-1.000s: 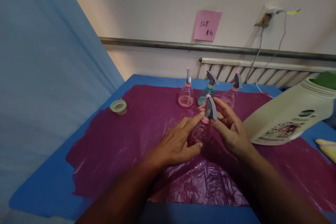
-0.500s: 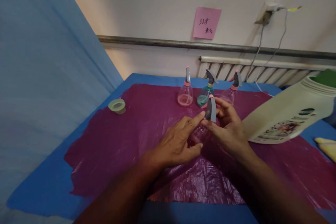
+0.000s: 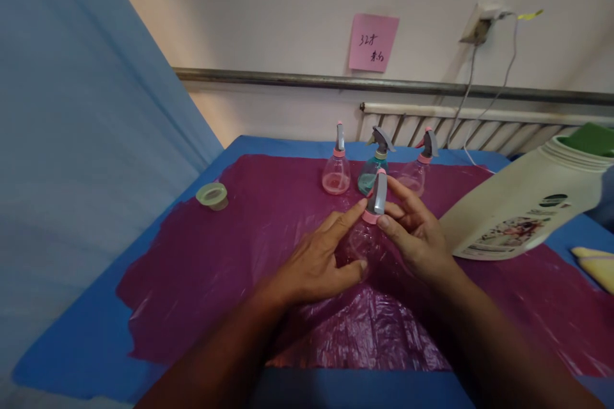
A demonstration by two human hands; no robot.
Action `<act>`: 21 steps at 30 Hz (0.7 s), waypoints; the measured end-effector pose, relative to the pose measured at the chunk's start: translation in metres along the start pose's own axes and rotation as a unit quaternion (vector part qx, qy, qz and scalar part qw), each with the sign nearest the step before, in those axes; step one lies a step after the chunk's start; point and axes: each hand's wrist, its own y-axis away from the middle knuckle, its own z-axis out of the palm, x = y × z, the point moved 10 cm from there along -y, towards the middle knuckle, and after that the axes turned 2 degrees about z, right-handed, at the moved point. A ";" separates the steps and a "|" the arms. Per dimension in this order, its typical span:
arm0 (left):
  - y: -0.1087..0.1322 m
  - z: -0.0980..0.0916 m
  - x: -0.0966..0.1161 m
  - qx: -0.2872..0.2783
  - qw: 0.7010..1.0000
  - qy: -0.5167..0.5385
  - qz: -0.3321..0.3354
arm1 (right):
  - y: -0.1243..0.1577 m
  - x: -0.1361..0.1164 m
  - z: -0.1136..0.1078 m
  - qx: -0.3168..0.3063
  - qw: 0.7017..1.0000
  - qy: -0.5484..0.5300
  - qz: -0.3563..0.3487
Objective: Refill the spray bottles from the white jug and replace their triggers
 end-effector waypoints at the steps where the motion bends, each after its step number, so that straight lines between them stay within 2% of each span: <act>1: 0.000 0.000 0.000 -0.001 1.000 -0.003 -0.001 | -0.001 0.001 -0.001 0.003 1.000 0.001 -0.001; 21: 0.001 -0.002 -0.001 0.022 0.997 -0.059 0.033 | 0.000 0.001 0.011 0.091 0.990 0.016 -0.103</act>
